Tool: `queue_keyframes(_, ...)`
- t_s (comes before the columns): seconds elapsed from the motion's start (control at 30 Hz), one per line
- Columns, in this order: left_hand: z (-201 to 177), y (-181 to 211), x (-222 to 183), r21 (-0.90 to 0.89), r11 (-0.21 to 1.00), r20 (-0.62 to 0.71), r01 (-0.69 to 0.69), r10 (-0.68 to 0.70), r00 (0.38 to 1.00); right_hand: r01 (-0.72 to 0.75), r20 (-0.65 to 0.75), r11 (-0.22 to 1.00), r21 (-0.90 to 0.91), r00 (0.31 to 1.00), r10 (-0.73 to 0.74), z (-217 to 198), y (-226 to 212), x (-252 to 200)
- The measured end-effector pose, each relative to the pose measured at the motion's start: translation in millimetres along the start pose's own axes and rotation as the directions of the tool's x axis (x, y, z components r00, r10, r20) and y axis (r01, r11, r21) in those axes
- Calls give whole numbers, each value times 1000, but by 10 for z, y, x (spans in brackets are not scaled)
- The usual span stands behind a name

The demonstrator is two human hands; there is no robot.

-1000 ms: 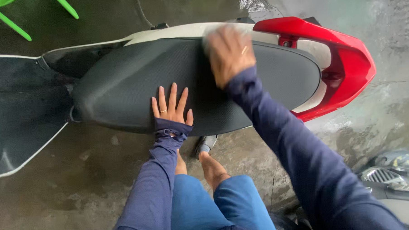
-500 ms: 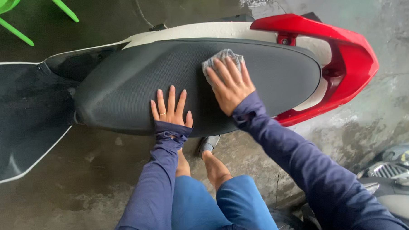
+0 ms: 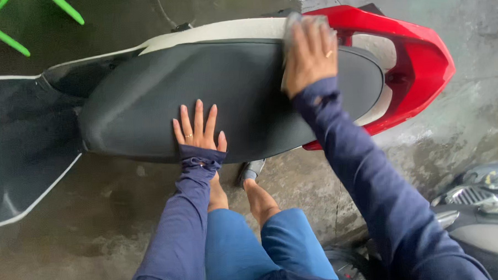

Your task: The person wipes the black seat of a red and white scooter using a grey cloth. They repeatedly rub the seat surface with their right hand while holding the seat steady with their left hand.

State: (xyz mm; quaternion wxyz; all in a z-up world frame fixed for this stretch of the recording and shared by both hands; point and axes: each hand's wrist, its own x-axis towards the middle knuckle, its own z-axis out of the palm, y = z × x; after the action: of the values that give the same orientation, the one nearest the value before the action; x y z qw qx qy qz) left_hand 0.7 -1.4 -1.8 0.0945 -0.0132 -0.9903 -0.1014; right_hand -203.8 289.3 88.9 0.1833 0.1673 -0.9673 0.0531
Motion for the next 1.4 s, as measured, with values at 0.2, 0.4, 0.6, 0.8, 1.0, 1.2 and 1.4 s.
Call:
queue_keyframes(0.2,53,-17,-1,16,1000,-35,-11,11,999,276,-34,955,112,961,-274,-257,159,-263)
queue_keyframes(0.4,64,-43,-1,-6,1000,-30,-15,15,999,89,-92,995,-50,991,-93,-535,107,-549)
queue_keyframes(0.6,83,-53,3,4,999,-101,-36,37,994,-112,-2,993,-31,994,112,-259,933,-865)
queue_keyframes(0.8,111,-74,-17,15,999,-101,-43,44,994,170,30,978,121,984,-175,-417,883,-1405)
queue_keyframes(1.0,58,-51,10,2,999,-77,-45,45,996,-166,-35,985,-49,986,165,-247,611,-1944)
queue_keyframes(1.2,60,-47,-5,10,999,-71,-41,41,997,-385,-94,903,188,909,407,-111,1031,-1923)
queue_keyframes(1.4,-25,-17,7,4,1000,-14,-24,24,1000,184,31,975,127,981,-189,-217,304,-1919)
